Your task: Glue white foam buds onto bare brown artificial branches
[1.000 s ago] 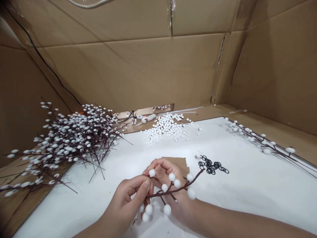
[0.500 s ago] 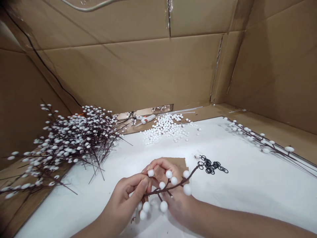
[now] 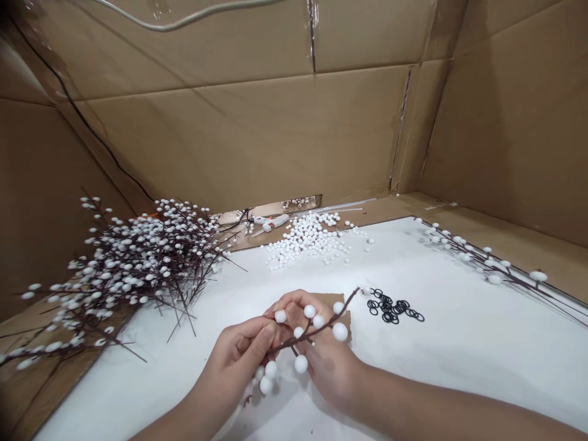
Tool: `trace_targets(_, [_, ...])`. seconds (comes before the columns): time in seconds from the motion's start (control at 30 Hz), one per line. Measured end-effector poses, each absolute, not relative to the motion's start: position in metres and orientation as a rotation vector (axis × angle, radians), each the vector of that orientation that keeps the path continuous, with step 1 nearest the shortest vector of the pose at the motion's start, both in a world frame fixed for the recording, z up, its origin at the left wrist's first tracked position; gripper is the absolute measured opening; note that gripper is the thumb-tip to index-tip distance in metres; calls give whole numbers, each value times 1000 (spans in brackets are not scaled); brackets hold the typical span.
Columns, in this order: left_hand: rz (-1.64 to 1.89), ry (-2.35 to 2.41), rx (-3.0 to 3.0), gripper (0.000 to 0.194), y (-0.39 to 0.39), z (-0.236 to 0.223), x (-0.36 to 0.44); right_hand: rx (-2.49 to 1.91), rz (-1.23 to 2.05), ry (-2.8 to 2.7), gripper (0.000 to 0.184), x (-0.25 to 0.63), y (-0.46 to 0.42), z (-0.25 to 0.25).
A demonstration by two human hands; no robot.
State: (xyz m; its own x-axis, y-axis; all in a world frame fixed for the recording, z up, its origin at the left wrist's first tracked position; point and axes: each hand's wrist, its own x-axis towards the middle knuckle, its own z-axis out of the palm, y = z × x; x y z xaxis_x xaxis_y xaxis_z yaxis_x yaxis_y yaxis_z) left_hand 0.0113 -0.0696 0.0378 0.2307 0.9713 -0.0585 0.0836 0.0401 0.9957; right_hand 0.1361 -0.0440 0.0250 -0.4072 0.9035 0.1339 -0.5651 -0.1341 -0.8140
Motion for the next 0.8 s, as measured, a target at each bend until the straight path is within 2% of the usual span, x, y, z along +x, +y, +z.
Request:
trace_targets(0.17, [927, 1180, 1308, 36, -66, 44, 11, -542, 1832, -969, 24, 135, -38, 35])
trace_targets(0.27, [936, 1193, 1378, 34, -62, 52, 10, -547, 1804, -902, 21, 134, -34, 35])
trace_targets(0.43, [881, 1291, 1543, 34, -56, 65, 1, -569, 1716, -702, 25, 135, -31, 30])
trace_targets(0.53, [815, 1492, 1705, 32, -61, 73, -4, -646, 1699, -637, 22, 136, -32, 29])
trace_targets(0.7, [868, 1676, 2214, 40, -71, 84, 5, -748, 1750, -470, 31, 137, -37, 33])
trace_targets(0.8, [865, 1604, 2369, 27, -68, 88, 19, -759, 1787, -451, 26, 137, -41, 35])
